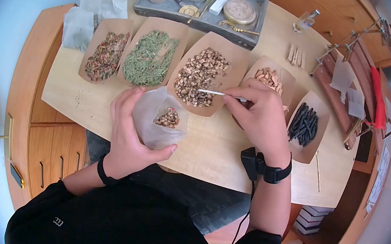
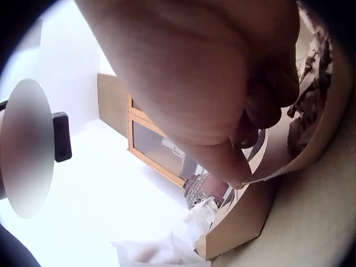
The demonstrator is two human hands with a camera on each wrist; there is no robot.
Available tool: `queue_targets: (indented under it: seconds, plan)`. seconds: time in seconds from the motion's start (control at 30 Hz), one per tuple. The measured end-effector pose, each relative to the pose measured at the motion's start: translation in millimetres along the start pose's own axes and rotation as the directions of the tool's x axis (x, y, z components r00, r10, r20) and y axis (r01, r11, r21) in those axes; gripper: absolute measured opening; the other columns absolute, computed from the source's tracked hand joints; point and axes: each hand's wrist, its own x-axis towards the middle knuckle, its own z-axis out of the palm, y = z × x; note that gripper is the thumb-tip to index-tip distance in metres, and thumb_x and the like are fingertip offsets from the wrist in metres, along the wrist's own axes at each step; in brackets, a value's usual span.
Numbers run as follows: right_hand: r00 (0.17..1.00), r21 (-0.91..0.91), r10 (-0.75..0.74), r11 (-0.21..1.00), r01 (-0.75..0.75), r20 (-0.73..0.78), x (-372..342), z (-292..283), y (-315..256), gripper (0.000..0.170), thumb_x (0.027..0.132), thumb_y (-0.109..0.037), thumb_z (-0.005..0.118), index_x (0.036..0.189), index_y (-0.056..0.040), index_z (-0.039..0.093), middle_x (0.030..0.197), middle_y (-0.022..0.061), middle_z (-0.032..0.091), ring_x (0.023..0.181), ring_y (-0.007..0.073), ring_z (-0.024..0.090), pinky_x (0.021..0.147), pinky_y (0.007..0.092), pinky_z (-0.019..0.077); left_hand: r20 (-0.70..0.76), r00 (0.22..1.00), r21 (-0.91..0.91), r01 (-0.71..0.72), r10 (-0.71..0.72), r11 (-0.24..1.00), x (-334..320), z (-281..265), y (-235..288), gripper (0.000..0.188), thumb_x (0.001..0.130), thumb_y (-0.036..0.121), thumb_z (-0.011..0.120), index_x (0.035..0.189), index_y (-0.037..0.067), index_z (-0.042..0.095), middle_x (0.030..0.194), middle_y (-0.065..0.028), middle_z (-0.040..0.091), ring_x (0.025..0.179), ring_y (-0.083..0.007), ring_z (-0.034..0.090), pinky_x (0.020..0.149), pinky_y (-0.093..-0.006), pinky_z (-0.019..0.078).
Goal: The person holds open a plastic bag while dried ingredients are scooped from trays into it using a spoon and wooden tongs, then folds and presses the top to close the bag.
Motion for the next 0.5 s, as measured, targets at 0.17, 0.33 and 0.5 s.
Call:
queue_targets:
  seconds: [0.17,0.33,0.5]
  plan:
    - [0.994,0.21,0.106,0.972,-0.106,0.011,0,-1,2,0.012,0.098,-0.006,0.084,0.108,0.0004,0.087,0.086,0.0022,0.068,0.075,0.0094,0.06,0.066,0.0288,0.0475,-0.014,1.0,-0.018,0.014,-0.015,1.0,-2,0,-1,0.126,0.067,0.026,0.103,0.168,0.001,0.032,0.159,-0.0255,0.044,0.15,-0.0465,0.043,0.126,-0.0591,0.0393]
    - [0.998,0.242,0.065,0.968,-0.066,0.013,-4,-7,-2,0.012,0.097,-0.005,0.085,0.108,-0.0026,0.089,0.087,0.0013,0.068,0.074,0.0078,0.059,0.064,0.0271,0.0457,-0.032,0.999,-0.03,0.015,-0.016,0.999,-3,1,-4,0.124,0.066,0.026,0.103,0.166,0.001,0.034,0.156,-0.0261,0.044,0.148,-0.0459,0.045,0.124,-0.0581,0.0413]
    - [0.988,0.162,-0.116,0.982,0.099,0.098,-10,-15,-16,0.014,0.095,-0.005,0.086,0.108,-0.0036,0.089,0.086,0.0015,0.068,0.073,0.0076,0.059,0.062,0.0272,0.045,-0.028,0.999,-0.027,0.028,-0.029,0.999,-4,2,-4,0.123,0.066,0.026,0.103,0.165,0.001,0.034,0.156,-0.0261,0.043,0.147,-0.0459,0.045,0.124,-0.0583,0.0413]
